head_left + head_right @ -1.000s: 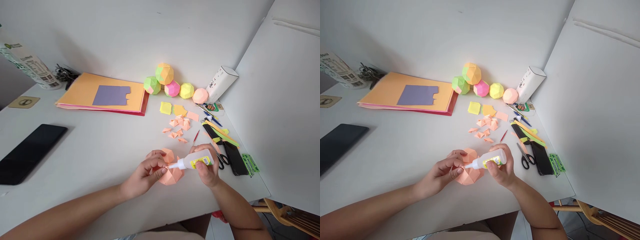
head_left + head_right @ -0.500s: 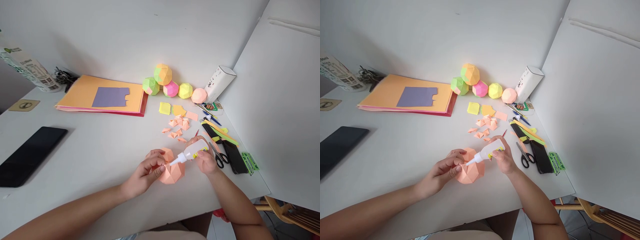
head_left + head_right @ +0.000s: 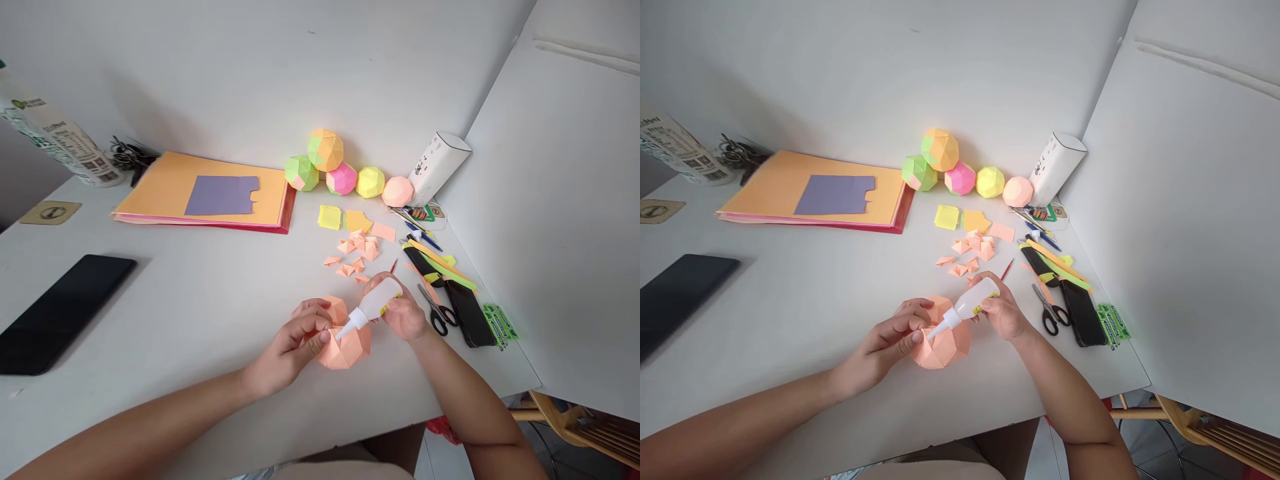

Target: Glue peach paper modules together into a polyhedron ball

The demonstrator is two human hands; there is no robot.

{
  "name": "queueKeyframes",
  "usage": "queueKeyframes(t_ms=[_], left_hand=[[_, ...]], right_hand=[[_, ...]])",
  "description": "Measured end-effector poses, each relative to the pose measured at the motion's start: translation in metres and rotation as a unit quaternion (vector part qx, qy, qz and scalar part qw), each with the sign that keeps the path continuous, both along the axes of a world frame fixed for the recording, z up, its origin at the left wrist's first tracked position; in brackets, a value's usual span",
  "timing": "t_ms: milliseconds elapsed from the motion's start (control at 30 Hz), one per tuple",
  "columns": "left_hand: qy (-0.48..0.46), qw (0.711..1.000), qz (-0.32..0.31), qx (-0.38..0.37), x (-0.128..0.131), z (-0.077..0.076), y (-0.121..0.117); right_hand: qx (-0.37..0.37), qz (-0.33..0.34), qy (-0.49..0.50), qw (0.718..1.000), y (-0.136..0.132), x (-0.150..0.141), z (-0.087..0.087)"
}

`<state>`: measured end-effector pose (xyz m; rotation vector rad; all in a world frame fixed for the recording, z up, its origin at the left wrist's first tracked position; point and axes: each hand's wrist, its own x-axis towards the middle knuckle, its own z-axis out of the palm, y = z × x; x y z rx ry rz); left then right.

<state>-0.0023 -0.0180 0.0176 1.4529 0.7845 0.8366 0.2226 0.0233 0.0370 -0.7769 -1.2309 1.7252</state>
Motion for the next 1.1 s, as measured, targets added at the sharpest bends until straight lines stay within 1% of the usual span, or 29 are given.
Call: queueKeyframes(t_ms=[200,467,600,733,900,1000,1100], left_hand=[[-0.002,1.000,0.003,-0.009,0.000,-0.001,0.001],[-0.005,1.000,0.007,-0.011,0.001,-0.001,0.001],[-0.006,1.000,0.007,-0.021,0.000,-0.001,0.000],[-0.006,1.000,0.011,-0.019,0.000,-0.001,0.000],[-0.009,1.000,0.006,-0.015,0.000,0.000,0.000],[-0.009,1.000,0.001,-0.016,0.000,0.001,0.000],[-0.008,1.000,-0.003,-0.019,0.000,0.001,0.000]], right_hand=[[0.020,0.023,0.011,0.999,0.006,0.003,-0.005],[0.061,-0.006,-0.017,0.998,0.006,0.005,-0.008],[0.079,-0.019,-0.008,0.997,0.007,0.004,-0.010],[0.069,-0.027,0.028,0.997,0.008,0.004,-0.006],[0.053,0.016,0.042,0.998,0.008,0.006,-0.004],[0.049,0.042,0.033,0.997,0.009,0.007,-0.008],[0.044,0.049,0.029,0.997,0.010,0.006,-0.013]])
